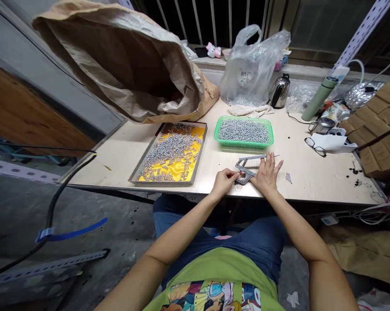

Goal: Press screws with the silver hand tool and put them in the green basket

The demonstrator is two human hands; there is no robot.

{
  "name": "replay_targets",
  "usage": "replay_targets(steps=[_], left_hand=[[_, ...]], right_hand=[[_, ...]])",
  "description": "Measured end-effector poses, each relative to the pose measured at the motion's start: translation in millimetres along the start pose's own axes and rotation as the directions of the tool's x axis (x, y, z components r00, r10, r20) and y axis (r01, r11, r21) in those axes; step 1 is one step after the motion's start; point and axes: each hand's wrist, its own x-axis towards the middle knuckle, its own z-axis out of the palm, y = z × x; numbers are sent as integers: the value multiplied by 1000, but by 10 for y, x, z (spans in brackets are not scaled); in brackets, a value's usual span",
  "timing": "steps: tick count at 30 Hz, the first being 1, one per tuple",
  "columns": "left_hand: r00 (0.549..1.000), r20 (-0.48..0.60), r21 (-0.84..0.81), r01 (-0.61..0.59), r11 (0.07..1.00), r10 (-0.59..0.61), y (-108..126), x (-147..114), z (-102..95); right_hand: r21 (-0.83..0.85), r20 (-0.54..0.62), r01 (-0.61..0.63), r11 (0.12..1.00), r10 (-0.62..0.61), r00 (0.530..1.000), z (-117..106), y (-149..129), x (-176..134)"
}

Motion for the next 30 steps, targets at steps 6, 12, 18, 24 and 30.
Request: replay_targets(steps=[6,12,18,24,30], left_hand=[[995,92,171,-48,984,33,29,-17,-38],[978,168,306,-170,937,123,114,51,-146],[938,320,383,-256,888,133,164,81,-186],[940,319,361,-236,902,118,129,74,-193],[951,298,269,-163,949,79,114,60,-216]], right_hand=[[-22,11,14,1000,-14,1000,-32,-22,-3],[-23,3,-10,1000,10,1000,-24,-25,2],[-6,-16,16,1000,-16,1000,-22,-34,-7],[26,-22,28,999,-28,999,-51,-46,-7],[38,-24,49,998,-48,999,-98,-36,15]])
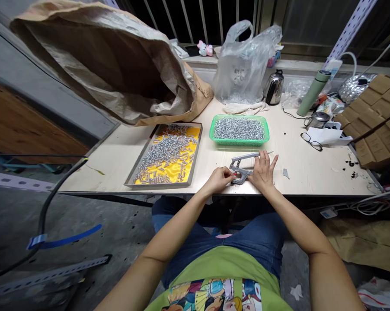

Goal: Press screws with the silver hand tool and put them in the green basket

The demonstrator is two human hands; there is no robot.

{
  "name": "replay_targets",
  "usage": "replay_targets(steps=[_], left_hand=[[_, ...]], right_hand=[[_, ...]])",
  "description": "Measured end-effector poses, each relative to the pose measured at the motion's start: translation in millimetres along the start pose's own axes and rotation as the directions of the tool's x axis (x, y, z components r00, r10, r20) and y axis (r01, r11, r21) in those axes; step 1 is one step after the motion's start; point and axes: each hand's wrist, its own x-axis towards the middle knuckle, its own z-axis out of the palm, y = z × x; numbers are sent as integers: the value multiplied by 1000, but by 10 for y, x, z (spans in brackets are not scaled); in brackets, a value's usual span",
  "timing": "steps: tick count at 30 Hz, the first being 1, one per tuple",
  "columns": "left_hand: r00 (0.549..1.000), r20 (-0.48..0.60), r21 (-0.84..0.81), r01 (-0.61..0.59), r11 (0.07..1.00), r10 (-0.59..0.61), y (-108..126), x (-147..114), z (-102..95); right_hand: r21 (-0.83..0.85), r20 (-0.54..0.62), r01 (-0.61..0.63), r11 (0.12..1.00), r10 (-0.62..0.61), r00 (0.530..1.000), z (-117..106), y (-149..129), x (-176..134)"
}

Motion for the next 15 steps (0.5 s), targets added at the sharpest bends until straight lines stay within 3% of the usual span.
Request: replay_targets(steps=[4,10,15], left_hand=[[999,38,-141,34,989,-29,-39,-28,-33],[987,-66,-365,114,924,-148,-94,-59,-66],[944,143,-503,328,800,-297,15,-65,-54]], right_hand=[[-22,99,14,1000,-12,995,-85,-19,41],[-90,378,52,995,-14,926,-200,-107,115],[-78,414,96,992,-55,909,-249,-142,208]])
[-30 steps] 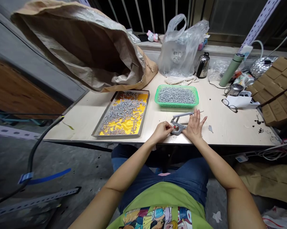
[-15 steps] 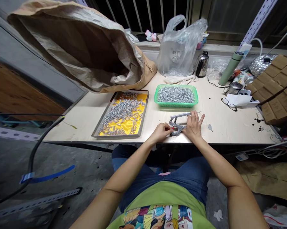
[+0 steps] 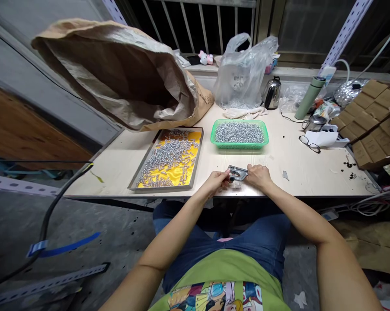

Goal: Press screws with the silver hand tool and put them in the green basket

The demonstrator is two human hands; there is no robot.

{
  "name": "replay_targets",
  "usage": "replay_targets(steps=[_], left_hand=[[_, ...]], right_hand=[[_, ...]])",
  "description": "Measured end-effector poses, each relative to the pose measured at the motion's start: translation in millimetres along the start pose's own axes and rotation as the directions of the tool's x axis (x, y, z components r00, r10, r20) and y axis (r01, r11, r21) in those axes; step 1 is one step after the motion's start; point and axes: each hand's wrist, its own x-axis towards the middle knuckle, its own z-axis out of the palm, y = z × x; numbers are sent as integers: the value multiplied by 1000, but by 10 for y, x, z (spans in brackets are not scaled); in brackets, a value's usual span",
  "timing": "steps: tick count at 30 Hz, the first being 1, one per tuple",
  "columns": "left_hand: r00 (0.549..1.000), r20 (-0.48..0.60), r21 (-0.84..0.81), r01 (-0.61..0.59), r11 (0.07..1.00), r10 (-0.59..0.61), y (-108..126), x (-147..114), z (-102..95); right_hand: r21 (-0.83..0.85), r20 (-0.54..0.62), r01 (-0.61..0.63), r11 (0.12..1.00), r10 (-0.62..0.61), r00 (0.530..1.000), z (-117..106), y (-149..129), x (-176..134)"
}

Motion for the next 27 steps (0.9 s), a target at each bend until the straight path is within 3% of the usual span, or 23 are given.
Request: replay_targets(steps=[2,7,12,17,21,24,27], left_hand=[[999,27,-37,31,999,-30,30,-9,31],[1000,9,-78,17,997,-16,3,9,82],[976,-136,29,-167,986,169,52,207,85],[877,-234,228,-371,900,421,678,698,149],[838,-250,321,-402,858,486,1094,879,178],[828,-219,367,-420,830,516,1052,733,-56],[807,-280,452,-367,813,521,849,439,-605]], right_hand=[[-4,-43,3,1000,-3,999,-36,15,39],[29,-293,12,1000,-3,956,7,79,84],[158,-329,-130,979,176,928,203,121,18],[173,-294,-175,969,221,930,289,144,-25],[178,-290,-163,970,210,934,306,156,-25],[183,-289,-157,970,206,935,331,172,-27],[196,-291,-149,969,203,935,376,182,-22]])
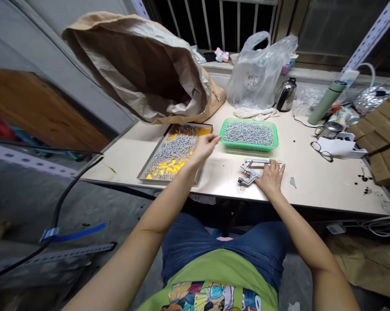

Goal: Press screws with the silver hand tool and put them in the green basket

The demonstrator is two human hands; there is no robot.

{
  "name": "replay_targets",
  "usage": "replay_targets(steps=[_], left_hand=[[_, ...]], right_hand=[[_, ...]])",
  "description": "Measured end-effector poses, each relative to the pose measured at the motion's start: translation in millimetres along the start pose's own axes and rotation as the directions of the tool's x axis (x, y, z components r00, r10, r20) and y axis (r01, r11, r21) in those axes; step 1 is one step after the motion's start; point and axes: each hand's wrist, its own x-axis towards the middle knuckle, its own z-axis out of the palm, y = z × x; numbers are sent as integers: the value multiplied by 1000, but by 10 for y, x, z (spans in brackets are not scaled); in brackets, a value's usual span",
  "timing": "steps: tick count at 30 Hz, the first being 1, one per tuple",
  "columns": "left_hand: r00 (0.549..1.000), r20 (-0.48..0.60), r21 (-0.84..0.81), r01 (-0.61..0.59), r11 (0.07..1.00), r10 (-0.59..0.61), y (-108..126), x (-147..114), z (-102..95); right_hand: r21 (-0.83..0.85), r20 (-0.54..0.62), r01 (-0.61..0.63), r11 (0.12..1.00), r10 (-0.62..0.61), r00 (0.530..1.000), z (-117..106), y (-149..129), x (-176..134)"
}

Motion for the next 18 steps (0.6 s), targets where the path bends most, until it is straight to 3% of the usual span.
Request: replay_targets(steps=[3,5,7,11,15,18], left_hand=[[982,-154,175,139,975,-112,-332,-182,-643],[963,-149,269,259,928,-225,-495,-288,-953],[944,-82,343,328,880,-320,-591,-375,-1096],[913,11,422,366,829,-409,-625,-474,-992],[903,-1,424,390,818,-430,-611,-502,-806],[909,-6,422,380,823,-417,-647,-504,-793]], right_hand=[[34,-15,22,999,-21,1000,58,1,1],[52,-22,40,998,-39,999,88,-7,4],[55,-24,50,997,-49,998,101,-19,7],[32,-1,53,998,-53,999,70,-39,7],[12,36,41,999,-42,998,27,-44,0],[15,36,38,999,-38,999,20,-43,-2]])
